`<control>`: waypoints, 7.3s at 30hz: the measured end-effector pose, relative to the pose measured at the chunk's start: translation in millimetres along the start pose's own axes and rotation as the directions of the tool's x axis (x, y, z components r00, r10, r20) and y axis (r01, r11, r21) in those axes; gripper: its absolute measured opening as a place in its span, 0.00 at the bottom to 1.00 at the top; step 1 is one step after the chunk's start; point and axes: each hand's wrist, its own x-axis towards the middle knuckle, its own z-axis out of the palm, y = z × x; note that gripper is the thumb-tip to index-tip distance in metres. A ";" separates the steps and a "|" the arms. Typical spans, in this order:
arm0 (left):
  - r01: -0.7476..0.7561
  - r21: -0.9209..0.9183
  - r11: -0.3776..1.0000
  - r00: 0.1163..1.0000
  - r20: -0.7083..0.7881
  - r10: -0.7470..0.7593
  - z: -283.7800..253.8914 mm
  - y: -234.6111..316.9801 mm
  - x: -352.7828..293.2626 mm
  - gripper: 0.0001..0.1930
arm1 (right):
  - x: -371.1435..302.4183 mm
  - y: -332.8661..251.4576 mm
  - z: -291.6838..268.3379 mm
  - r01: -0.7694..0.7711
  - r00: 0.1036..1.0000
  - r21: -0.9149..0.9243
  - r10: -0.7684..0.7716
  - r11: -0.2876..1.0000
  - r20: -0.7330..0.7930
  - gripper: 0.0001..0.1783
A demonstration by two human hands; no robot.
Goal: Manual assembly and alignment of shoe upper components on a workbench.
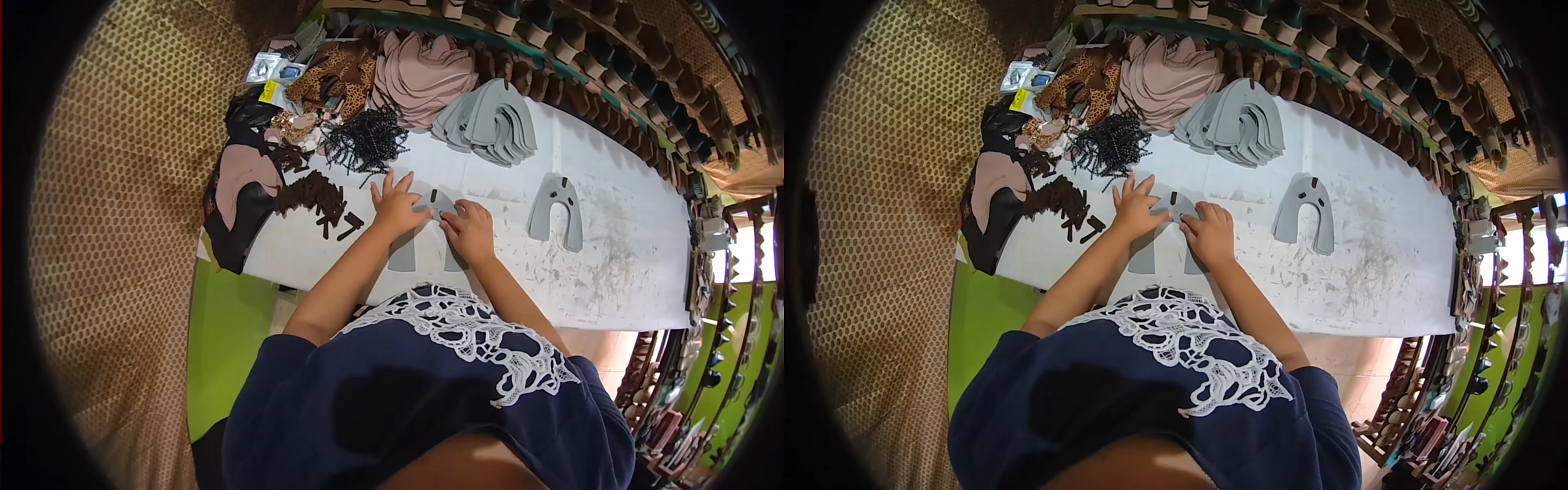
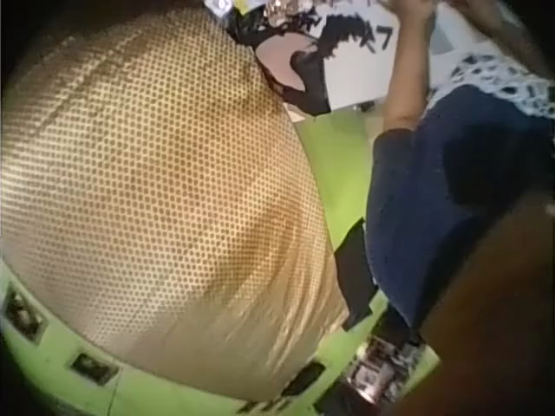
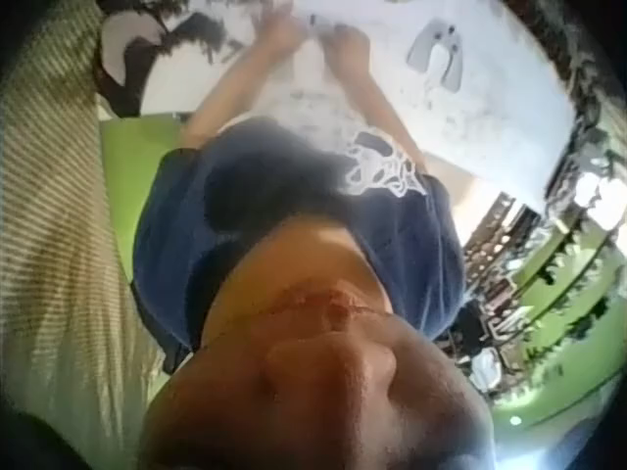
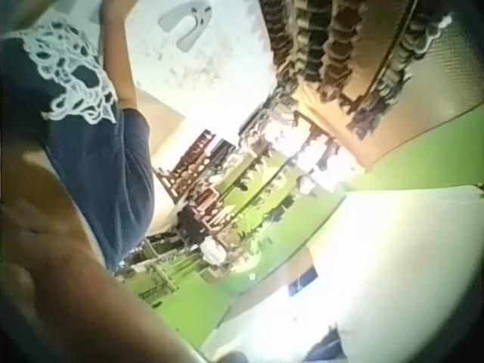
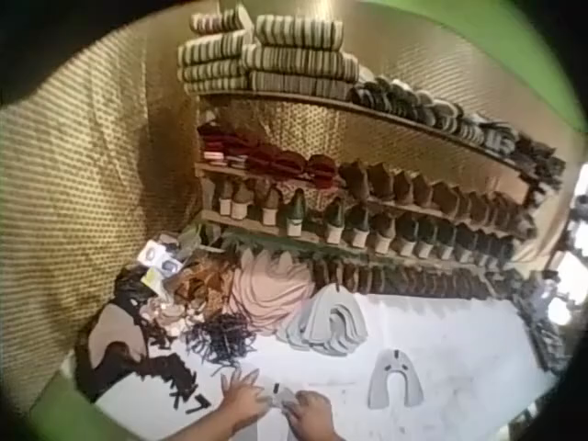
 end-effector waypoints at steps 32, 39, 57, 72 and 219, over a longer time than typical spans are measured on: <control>-0.015 -0.005 1.000 0.995 0.103 0.015 9.5 42.0 -25.8 0.20 | -29.8 5.8 -10.4 -0.035 0.999 0.054 0.034 0.998 0.019 0.09; -0.043 0.060 0.997 0.995 0.097 0.038 19.4 33.4 -1.0 0.14 | -29.4 3.7 -13.8 0.005 0.999 -0.026 -0.004 1.000 0.041 0.07; -0.055 -0.078 0.995 0.994 -0.096 0.047 26.1 26.0 -1.4 0.03 | -30.8 3.5 -11.3 0.025 0.999 -0.058 -0.024 0.998 0.024 0.08; 0.015 -0.075 0.997 1.000 -0.017 -0.016 21.2 14.8 11.1 0.04 | -31.0 -0.5 -13.7 -0.019 1.000 -0.046 0.019 0.999 -0.004 0.14; 0.189 -0.219 0.957 0.932 -0.266 -0.245 6.7 16.8 -108.3 0.07 | 1.5 -27.7 5.7 0.181 0.960 0.440 -0.255 0.880 0.116 0.06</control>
